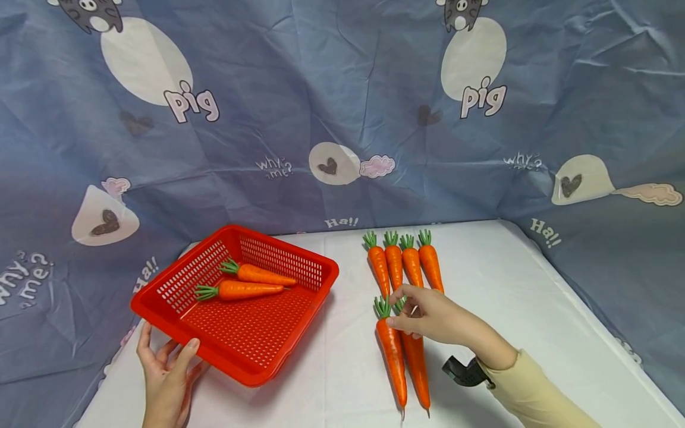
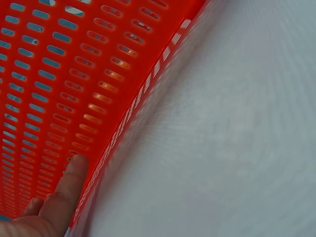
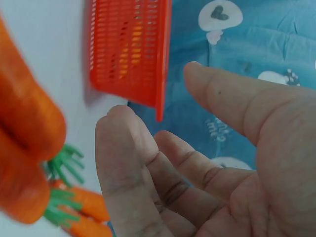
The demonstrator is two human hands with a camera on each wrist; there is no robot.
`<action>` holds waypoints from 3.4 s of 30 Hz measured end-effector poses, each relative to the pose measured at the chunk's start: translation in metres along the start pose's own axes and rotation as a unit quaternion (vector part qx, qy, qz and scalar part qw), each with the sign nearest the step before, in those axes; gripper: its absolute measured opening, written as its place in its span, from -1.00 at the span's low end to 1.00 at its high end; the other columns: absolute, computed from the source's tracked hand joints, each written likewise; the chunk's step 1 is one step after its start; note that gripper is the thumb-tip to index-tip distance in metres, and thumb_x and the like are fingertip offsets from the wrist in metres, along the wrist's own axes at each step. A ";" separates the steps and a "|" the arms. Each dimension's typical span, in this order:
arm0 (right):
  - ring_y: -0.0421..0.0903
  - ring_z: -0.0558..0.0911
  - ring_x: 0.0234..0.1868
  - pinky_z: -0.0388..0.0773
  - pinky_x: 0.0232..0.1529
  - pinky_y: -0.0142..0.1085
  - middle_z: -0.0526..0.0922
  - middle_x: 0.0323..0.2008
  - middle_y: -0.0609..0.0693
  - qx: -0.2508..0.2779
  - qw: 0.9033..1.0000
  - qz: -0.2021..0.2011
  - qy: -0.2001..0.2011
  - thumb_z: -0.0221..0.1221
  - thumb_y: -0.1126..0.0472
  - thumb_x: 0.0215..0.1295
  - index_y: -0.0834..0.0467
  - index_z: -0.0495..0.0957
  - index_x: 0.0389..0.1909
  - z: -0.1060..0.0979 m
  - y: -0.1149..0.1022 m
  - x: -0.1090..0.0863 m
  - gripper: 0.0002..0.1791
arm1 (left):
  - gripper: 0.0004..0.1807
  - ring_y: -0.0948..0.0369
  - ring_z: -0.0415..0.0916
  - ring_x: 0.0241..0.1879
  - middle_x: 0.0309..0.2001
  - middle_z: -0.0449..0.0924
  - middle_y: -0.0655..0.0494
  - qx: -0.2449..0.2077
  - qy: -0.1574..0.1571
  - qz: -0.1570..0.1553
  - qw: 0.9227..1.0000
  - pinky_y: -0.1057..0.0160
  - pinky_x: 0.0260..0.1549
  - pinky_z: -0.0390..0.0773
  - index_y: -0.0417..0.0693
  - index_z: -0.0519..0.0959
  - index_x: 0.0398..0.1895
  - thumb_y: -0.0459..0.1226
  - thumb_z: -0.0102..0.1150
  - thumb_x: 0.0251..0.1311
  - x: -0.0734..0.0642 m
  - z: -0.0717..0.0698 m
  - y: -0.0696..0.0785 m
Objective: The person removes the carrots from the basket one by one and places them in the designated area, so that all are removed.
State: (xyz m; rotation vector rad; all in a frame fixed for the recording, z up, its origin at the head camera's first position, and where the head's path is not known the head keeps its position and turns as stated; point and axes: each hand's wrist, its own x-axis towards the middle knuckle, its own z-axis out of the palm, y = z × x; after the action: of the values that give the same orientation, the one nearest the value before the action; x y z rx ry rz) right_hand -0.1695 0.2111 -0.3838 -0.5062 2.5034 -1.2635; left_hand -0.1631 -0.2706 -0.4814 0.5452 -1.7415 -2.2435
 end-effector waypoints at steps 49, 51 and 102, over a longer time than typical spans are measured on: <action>-0.16 0.59 -0.14 0.46 -0.11 -0.37 0.69 -0.15 -0.01 -0.068 0.993 -0.084 -0.050 0.44 0.02 0.41 0.06 0.56 0.20 0.059 -0.096 0.170 -0.55 | 0.10 0.27 0.52 0.17 0.30 0.24 0.12 -0.034 -0.002 0.009 0.999 0.21 -0.31 0.82 0.83 -0.09 0.62 -0.45 0.25 0.44 0.001 0.002 -0.003; -0.15 0.57 -0.12 0.46 -0.07 -0.36 0.68 -0.15 -0.02 -0.083 0.992 -0.084 -0.050 0.43 0.01 0.42 0.07 0.56 0.21 0.062 -0.098 0.175 -0.54 | 0.10 0.27 0.53 0.17 0.30 0.24 0.11 -0.034 -0.004 0.013 0.999 0.21 -0.31 0.82 0.82 -0.09 0.62 -0.46 0.25 0.44 0.002 0.003 -0.004; -0.19 0.58 0.33 0.52 0.32 -0.38 0.65 0.33 -0.11 -0.177 0.981 0.072 -0.045 0.45 -0.01 0.39 -0.05 0.55 0.41 0.137 -0.117 0.247 -0.39 | 0.09 0.32 0.46 0.15 0.27 0.25 0.29 -0.015 0.019 -0.023 0.999 0.30 -0.32 0.79 0.91 -0.14 0.59 -0.32 0.32 0.44 0.007 -0.002 -0.002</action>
State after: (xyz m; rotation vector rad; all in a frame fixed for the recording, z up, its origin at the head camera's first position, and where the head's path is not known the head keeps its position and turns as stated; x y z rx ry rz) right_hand -0.3147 -0.0582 -0.3911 -0.4377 2.6415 -0.7279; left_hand -0.1688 -0.2745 -0.4850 0.6234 -1.6913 -2.2707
